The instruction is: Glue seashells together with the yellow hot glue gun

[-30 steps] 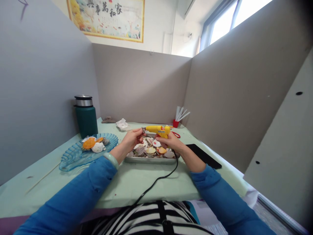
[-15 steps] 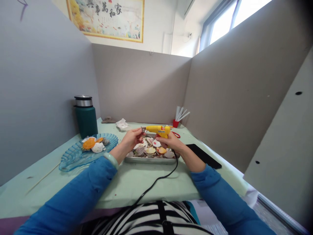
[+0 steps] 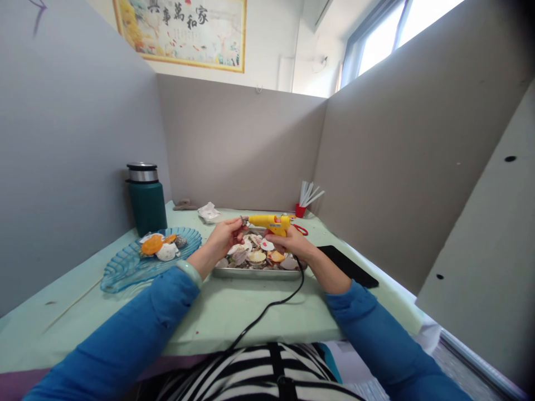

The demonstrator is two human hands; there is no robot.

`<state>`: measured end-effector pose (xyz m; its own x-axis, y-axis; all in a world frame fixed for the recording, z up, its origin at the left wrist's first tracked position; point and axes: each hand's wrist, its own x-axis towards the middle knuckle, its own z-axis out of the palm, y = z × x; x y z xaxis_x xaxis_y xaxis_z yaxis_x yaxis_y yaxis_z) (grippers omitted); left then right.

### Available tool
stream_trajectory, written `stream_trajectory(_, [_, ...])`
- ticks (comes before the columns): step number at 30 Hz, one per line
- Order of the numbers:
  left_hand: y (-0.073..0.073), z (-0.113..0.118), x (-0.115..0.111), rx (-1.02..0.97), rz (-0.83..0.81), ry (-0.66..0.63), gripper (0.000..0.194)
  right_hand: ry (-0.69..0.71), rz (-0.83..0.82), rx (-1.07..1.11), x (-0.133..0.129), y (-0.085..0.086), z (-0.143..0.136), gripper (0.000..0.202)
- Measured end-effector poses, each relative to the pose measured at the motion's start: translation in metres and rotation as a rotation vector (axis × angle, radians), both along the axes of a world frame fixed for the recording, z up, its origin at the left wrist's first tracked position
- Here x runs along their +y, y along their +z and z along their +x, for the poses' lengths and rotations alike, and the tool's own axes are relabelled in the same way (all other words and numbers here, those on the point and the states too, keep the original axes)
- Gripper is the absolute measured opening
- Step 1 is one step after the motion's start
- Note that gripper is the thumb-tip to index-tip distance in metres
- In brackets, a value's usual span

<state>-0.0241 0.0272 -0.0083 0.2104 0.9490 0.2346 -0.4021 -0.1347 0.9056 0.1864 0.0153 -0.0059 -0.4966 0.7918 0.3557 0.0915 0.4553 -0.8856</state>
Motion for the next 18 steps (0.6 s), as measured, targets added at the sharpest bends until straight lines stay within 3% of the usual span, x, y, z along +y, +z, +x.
stream_trajectory(6, [0.0027, 0.0016, -0.0016, 0.003, 0.009, 0.024, 0.009, -0.013, 0.019, -0.006, 0.0008, -0.0001, 0.0003, 0.028])
stream_trajectory(11, [0.0027, 0.0007, 0.0000, -0.018, 0.006, 0.061, 0.020, -0.018, 0.015, -0.025, -0.0010, 0.0007, -0.0010, 0.026])
stream_trajectory(18, [0.0014, 0.0028, -0.0003, 0.099, 0.032, 0.158, 0.017, -0.045, 0.031, -0.011, -0.0030, 0.0020, -0.0025, 0.024])
